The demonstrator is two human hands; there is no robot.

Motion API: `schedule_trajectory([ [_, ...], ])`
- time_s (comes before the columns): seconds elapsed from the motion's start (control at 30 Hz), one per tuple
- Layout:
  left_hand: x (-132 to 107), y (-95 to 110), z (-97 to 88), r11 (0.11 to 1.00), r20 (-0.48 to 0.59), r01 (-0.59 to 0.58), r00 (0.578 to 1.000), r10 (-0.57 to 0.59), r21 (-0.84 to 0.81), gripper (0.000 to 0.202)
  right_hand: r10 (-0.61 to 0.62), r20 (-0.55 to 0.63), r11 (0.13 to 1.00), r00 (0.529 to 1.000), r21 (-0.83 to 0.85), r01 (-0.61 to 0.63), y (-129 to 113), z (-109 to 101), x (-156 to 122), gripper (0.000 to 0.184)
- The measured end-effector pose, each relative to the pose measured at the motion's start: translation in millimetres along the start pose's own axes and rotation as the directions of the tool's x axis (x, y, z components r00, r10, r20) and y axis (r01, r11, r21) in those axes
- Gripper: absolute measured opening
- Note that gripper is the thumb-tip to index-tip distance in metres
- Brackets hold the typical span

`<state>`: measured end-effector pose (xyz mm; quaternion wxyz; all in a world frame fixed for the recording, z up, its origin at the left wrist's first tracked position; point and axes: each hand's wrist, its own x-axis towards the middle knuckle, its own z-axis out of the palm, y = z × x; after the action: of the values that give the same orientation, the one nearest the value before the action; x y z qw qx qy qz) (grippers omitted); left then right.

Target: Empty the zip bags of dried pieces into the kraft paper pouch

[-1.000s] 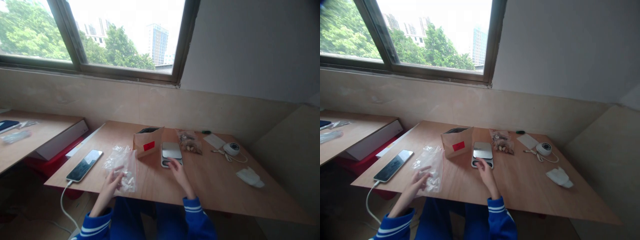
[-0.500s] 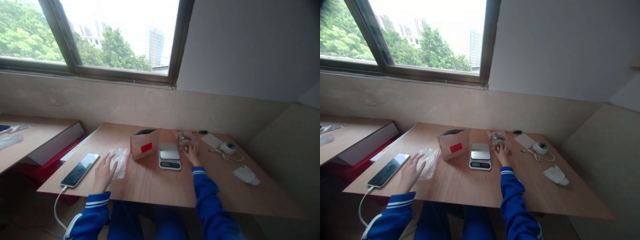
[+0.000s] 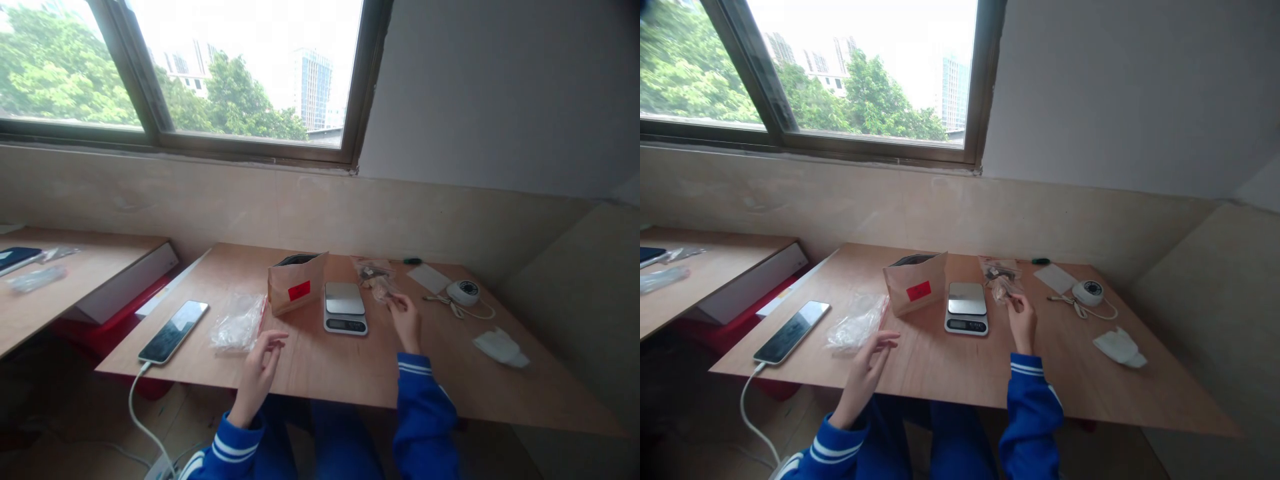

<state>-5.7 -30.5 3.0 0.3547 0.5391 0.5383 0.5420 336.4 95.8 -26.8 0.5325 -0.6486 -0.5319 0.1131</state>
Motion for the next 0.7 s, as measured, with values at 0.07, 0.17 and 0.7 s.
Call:
schedule_trajectory([
  [0.07, -7, 0, 19.8, 0.991, 0.032, 0.055, 0.998, -0.052, -0.120, 0.025, 0.047, 0.075, 0.978, 0.996, 0.201, -0.061, -30, -14, -27, 0.040],
  [0.17, -11, -1, 42.3, 0.967, 0.022, 0.102, 0.995, -0.100, -0.234, 0.040, 0.065, 0.325, 0.888, 0.943, 0.412, -0.203, -74, -25, -64, 0.041],
  [0.7, -8, 5, 18.4, 0.938, 0.221, 0.220, 0.962, -0.162, -0.269, 0.028, -0.057, 0.791, 0.677, 0.609, 0.480, -0.559, -125, 20, -115, 0.034],
])
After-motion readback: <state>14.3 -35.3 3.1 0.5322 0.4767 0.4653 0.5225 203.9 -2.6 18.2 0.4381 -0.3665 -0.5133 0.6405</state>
